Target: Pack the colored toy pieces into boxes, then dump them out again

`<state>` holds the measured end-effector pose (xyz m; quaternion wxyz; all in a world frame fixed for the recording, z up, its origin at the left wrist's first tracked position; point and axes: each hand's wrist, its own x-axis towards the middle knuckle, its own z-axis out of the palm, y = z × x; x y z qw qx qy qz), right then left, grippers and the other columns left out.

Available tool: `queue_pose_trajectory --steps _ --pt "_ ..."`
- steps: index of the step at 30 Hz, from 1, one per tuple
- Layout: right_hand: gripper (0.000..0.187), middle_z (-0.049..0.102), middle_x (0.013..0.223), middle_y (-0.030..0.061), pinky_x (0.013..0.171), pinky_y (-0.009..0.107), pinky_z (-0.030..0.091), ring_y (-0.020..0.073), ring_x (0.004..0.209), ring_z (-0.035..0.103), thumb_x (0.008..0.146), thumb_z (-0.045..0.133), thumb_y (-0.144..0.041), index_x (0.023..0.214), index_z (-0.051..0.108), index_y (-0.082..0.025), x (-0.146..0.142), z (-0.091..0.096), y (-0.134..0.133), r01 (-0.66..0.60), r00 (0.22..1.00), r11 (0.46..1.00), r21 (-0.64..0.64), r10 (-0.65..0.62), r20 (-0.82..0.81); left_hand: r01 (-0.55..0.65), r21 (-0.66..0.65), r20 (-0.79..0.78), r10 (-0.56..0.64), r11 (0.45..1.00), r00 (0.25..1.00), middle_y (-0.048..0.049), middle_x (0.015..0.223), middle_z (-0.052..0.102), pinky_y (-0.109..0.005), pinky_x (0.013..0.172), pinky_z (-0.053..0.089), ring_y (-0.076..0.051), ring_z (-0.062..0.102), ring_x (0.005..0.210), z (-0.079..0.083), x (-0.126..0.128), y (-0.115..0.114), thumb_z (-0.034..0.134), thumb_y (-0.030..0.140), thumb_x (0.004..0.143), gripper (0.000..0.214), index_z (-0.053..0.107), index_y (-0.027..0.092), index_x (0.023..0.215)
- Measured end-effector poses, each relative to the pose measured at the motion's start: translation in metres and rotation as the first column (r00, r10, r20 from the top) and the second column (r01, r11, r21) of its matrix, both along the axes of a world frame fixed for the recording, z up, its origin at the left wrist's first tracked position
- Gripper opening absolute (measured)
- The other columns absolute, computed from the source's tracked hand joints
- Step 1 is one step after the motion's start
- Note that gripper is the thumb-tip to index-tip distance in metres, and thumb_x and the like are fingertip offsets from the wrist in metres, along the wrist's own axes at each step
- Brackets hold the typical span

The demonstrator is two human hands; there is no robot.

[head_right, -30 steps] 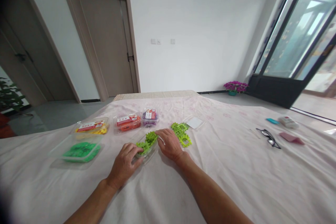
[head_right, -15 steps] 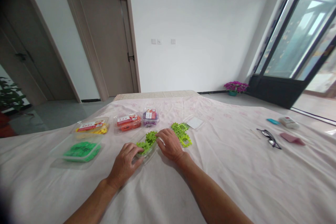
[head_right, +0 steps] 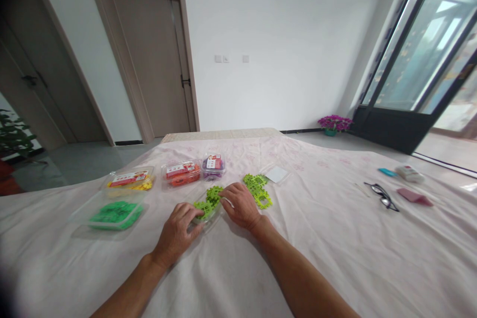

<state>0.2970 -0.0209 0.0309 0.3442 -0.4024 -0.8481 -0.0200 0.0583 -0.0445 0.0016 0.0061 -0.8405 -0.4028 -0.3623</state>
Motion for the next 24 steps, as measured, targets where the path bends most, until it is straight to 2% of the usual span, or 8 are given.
queue_pose_trajectory --steps 12,16,24 --pt "0.015 0.068 0.086 0.0045 0.085 0.037 0.043 0.0202 0.087 0.057 0.095 0.056 -0.027 0.093 0.070 -0.022 -0.0043 0.0040 0.0039 0.002 1.000 1.000 -0.018 -0.002 -0.023 0.009 -0.015 0.012 -0.009 1.000 1.000 -0.0053 0.091 0.061 -0.041 0.085 0.050 -0.025 0.055 0.095 0.0022 0.0007 -0.0007 0.066 0.022 0.084 0.010 0.064 0.023 0.094" --pt "0.019 0.066 0.082 0.0041 0.084 0.036 0.043 0.0192 0.083 0.056 0.097 0.053 -0.028 0.086 0.068 -0.021 -0.0049 0.0057 0.0049 -0.004 1.000 0.999 -0.035 0.004 -0.017 0.019 0.007 0.020 -0.019 1.000 1.000 -0.0053 0.091 0.060 -0.041 0.085 0.051 -0.024 0.055 0.095 0.0018 0.0008 -0.0002 0.066 0.022 0.083 0.011 0.065 0.023 0.094" --pt "0.023 0.064 0.086 0.0048 0.084 0.034 0.042 0.0196 0.087 0.055 0.100 0.047 -0.031 0.089 0.065 -0.021 -0.0037 0.0003 0.0069 -0.004 1.000 0.999 -0.047 0.003 -0.026 0.025 -0.024 0.015 -0.024 0.999 1.000 -0.0059 0.093 0.060 -0.043 0.087 0.050 -0.025 0.055 0.097 -0.0007 -0.0001 0.0014 0.065 0.023 0.085 0.011 0.063 0.022 0.096"
